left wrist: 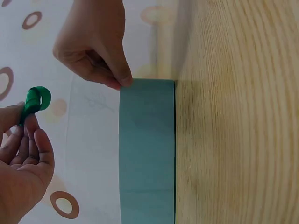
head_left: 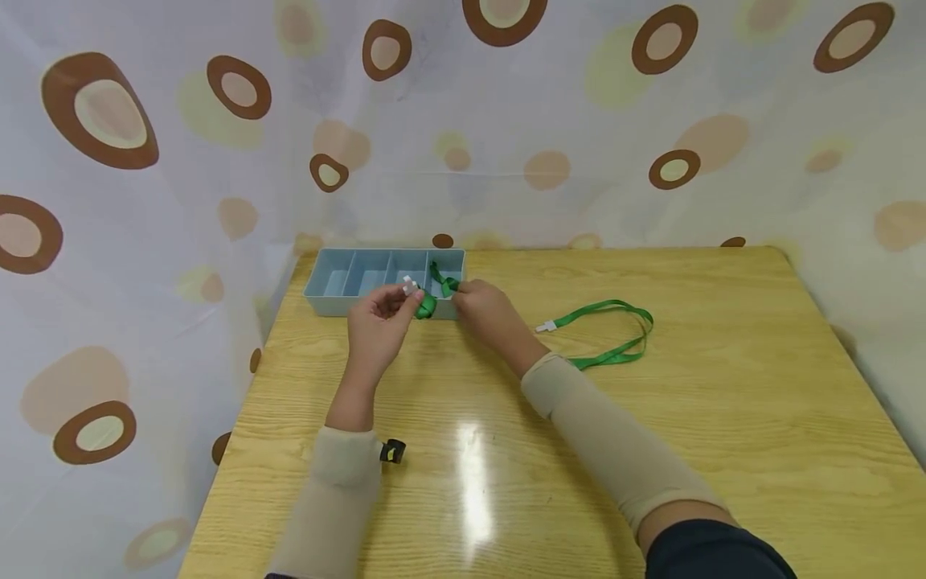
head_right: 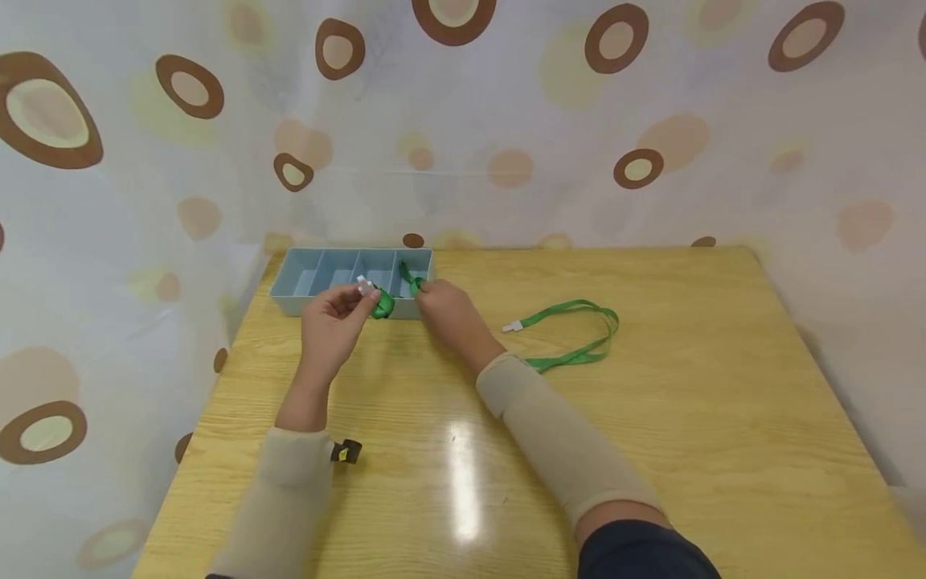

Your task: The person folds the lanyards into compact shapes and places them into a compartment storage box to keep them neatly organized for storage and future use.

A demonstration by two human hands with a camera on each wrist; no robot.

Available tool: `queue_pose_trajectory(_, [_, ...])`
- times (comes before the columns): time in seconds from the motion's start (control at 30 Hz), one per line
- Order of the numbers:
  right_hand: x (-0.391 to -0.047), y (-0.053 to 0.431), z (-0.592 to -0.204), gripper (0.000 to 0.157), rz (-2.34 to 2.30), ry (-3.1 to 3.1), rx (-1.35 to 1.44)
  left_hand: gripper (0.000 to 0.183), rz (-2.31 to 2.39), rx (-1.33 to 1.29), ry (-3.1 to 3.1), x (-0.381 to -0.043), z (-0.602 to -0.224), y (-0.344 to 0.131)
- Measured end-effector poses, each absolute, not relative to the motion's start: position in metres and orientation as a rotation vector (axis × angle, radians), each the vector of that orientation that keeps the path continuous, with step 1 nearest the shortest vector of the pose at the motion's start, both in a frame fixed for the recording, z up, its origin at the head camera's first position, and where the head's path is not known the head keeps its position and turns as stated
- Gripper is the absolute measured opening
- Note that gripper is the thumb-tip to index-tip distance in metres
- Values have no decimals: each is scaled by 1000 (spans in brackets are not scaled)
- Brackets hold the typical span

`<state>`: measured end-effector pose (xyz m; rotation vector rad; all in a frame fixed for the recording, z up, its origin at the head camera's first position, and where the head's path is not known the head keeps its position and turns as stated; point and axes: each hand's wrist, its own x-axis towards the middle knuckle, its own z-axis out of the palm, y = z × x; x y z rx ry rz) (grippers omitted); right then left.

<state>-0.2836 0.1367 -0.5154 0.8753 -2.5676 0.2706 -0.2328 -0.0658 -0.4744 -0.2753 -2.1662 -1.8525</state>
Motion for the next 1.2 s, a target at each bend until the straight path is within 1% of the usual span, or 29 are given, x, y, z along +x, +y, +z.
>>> queue_pose_trajectory(0.33, [-282, 135, -519, 15, 280, -2594, 852, 23, -1522, -187, -2425, -295, -482, -84])
queue_pose_trajectory(0.5, [-282, 133, -515, 15, 241, -2632, 845, 23, -1429, -140, -2557, -314, -487, -85])
queue_pose_trajectory(0.73, [-282, 131, -517, 13, 211, -2673, 833, 25, -1230, -71, -2775, -318, -490, -84])
queue_pose_trajectory(0.97, [-280, 130, -519, 12, 203, -2678, 831, 38, -1246, -86, -2792, -313, -488, -78])
queue_pose_trajectory(1.2, [-279, 134, -515, 14, 227, -2702, 888, 33, -1334, -173, -2681, -303, -487, -64])
